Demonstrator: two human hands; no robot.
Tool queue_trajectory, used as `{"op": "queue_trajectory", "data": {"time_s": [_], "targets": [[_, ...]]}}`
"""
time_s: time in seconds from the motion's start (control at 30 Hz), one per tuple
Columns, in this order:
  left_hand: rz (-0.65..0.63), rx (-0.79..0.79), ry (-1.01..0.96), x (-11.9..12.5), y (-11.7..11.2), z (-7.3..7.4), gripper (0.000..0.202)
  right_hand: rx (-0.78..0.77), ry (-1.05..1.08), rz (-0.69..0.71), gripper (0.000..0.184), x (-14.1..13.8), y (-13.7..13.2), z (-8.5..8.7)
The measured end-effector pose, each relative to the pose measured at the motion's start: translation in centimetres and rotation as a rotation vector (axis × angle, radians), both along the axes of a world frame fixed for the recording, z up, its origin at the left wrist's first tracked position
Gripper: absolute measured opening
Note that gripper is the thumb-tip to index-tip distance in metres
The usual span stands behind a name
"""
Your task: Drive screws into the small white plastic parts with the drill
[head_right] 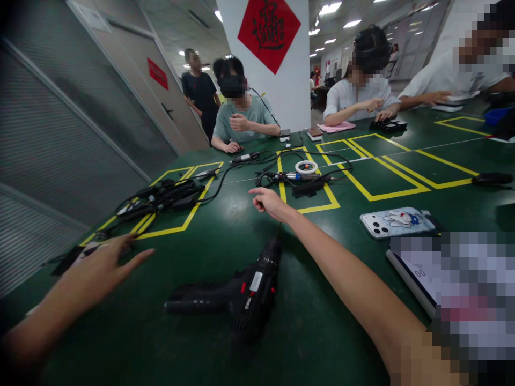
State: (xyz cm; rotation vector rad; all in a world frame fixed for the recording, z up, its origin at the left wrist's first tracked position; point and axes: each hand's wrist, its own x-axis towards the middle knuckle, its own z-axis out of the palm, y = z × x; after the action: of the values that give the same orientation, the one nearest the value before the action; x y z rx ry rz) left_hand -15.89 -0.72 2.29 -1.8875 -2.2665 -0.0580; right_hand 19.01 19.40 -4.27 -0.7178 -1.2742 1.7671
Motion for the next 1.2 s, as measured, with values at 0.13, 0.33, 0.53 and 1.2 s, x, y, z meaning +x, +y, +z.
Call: {"op": "queue_trajectory", "data": {"time_s": [0.13,0.33,0.53,1.2], "targets": [[-0.439,0.007,-0.123,10.0,5.4,0.3,0.056,-0.077,0.061,0.106,0.045,-2.3,-2.1,0.4],[-0.778,0.075,-0.191,18.1,10.7,-1.6,0.048,-0.012,0.090,0.096,0.028,-4.2,-3.7,0.2],[-0.735,0.094,-0.190,18.7,11.7,-3.2,0.038,-0.078,0.074,0.084,0.024,-3.8,-3.1,0.3],[-0.429,0.173,-0.280,11.6,6.6,0.5,0.039,0.241,-0.310,-0.229,0.034,-0.2,-0.7,-0.5]]}}
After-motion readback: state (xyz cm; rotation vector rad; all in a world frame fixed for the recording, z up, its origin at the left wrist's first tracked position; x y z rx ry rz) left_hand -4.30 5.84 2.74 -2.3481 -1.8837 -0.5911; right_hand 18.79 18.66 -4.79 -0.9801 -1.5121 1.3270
